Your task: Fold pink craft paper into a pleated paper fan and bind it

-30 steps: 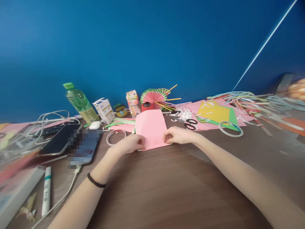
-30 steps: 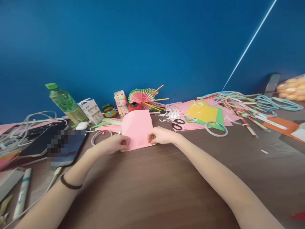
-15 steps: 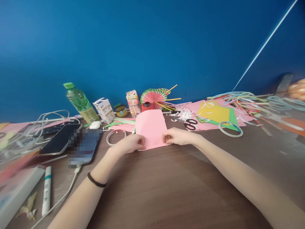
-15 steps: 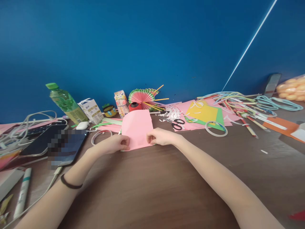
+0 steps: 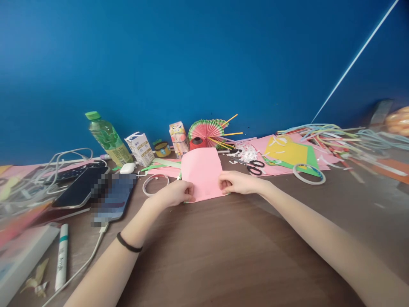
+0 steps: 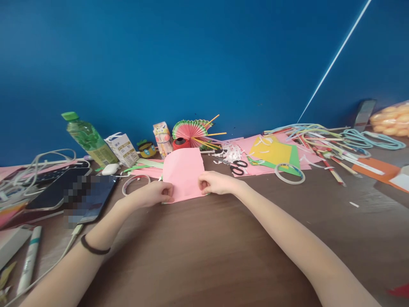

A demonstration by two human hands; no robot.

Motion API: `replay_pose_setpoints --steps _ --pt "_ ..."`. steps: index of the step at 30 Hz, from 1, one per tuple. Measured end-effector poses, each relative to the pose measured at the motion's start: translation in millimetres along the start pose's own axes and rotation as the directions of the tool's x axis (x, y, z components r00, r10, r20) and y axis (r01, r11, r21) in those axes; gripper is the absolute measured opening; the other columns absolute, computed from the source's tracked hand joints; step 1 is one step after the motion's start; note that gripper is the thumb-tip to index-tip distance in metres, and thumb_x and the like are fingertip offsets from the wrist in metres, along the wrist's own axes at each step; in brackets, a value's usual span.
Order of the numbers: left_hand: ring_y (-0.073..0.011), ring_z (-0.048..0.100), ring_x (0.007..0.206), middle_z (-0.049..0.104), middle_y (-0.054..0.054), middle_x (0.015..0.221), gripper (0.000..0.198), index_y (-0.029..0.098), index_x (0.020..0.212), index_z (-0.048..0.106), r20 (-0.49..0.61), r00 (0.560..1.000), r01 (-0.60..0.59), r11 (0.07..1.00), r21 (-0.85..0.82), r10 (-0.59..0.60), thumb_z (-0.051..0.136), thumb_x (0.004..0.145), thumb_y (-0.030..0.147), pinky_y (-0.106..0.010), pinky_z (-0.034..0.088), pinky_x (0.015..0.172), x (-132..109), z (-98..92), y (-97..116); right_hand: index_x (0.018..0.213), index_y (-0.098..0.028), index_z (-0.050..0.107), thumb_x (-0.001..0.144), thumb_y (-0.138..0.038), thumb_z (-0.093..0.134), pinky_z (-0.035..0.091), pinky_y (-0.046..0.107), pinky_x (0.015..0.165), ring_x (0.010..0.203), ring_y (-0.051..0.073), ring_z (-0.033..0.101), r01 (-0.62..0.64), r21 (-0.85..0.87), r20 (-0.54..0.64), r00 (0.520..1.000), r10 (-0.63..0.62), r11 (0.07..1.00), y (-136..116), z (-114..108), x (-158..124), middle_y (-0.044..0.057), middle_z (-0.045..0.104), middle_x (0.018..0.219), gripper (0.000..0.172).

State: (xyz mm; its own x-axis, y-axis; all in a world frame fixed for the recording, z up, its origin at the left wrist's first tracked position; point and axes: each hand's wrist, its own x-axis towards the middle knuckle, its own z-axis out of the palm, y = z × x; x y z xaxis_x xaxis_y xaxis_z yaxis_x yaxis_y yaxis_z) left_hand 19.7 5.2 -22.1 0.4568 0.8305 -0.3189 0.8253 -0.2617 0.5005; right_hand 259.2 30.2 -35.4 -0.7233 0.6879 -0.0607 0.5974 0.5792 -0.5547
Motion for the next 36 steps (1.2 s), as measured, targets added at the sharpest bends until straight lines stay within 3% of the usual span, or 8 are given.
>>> replay_pose_setpoints --steps 7,11,14,17,22,29,36 --pt "-0.0108 0.04 0.054 0.046 0.005 0.055 0.015 0.019 0.059 0.045 -0.008 1.0 0.01 1.0 0.022 -0.01 0.054 0.065 0.03 -0.023 0.026 0.049 -0.5 0.9 -0.5 0.058 -0.018 0.044 0.065 -0.045 0.064 0.028 0.022 0.053 0.062 0.012 0.044 -0.186 -0.167 -0.024 0.983 0.184 0.968 9.6 -2.9 -0.6 0.0 0.048 0.069 0.034" --pt "-0.0109 0.04 0.054 0.046 0.005 0.056 0.015 0.019 0.06 0.045 -0.006 1.0 0.014 0.999 0.045 -0.014 0.053 0.067 0.029 -0.023 0.026 0.049 -2.5 -1.0 2.7 0.056 -0.019 0.045 0.061 -0.055 0.063 0.024 0.024 0.051 0.057 0.014 0.047 -0.346 -0.225 -0.012 0.936 0.353 0.911 4.8 -4.7 -2.3 0.0 0.052 0.062 0.04" --pt "-0.0117 0.041 0.056 0.047 0.004 0.058 0.012 0.019 0.061 0.045 -0.006 1.0 -0.002 0.995 0.096 0.002 0.052 0.067 0.027 -0.023 0.025 0.049 -4.6 -2.2 6.7 0.054 -0.019 0.046 0.062 -0.056 0.062 0.022 0.024 0.05 0.058 0.015 0.048 -0.392 -0.277 -0.049 0.917 0.395 0.877 -3.2 -5.8 -3.9 0.002 0.052 0.061 0.041" --pt "-0.0127 0.044 0.061 0.051 0.002 0.066 0.002 0.019 0.067 0.049 -0.051 0.996 -0.067 0.981 0.182 0.077 0.048 0.067 0.017 -0.023 0.027 0.051 -6.0 -0.1 10.7 0.055 -0.019 0.045 0.065 -0.048 0.063 0.022 0.024 0.051 0.06 0.015 0.048 -0.326 -0.283 -0.065 0.945 0.321 0.902 -7.1 -4.8 -4.3 0.002 0.052 0.063 0.035" --pt "-0.0137 0.049 0.076 0.053 -0.002 0.087 0.035 0.022 0.088 0.057 -0.039 0.958 -0.272 0.942 0.196 0.285 0.037 0.066 0.003 -0.022 0.035 0.063 -4.5 8.2 11.3 0.076 -0.019 0.051 0.07 -0.021 0.059 0.03 0.021 0.054 0.065 0.012 0.046 -0.069 -0.085 -0.004 0.998 0.069 0.994 -2.6 1.0 -1.8 -0.001 0.054 0.073 0.01" --pt "-0.0129 0.051 0.078 0.057 -0.002 0.09 0.038 0.02 0.091 0.057 -0.031 0.96 -0.274 0.959 0.077 0.277 0.035 0.065 0.001 -0.022 0.039 0.066 -3.4 11.9 9.6 0.092 -0.016 0.058 0.069 0.001 0.045 0.039 0.024 0.071 0.081 0.013 0.051 0.125 0.037 0.063 0.99 -0.127 0.991 -8.7 2.1 -1.9 0.003 0.056 0.092 0.032" --pt "-0.0122 0.052 0.066 0.06 0.001 0.078 0.012 0.019 0.08 0.055 -0.086 0.977 -0.179 0.972 0.151 0.194 0.051 0.068 0.018 -0.021 0.036 0.056 -4.1 12.0 19.2 0.099 -0.02 0.062 0.07 0.003 0.042 0.04 0.025 0.071 0.084 0.014 0.054 0.155 -0.089 0.068 0.986 -0.149 0.984 -13.0 2.0 -4.7 0.003 0.058 0.095 0.042"
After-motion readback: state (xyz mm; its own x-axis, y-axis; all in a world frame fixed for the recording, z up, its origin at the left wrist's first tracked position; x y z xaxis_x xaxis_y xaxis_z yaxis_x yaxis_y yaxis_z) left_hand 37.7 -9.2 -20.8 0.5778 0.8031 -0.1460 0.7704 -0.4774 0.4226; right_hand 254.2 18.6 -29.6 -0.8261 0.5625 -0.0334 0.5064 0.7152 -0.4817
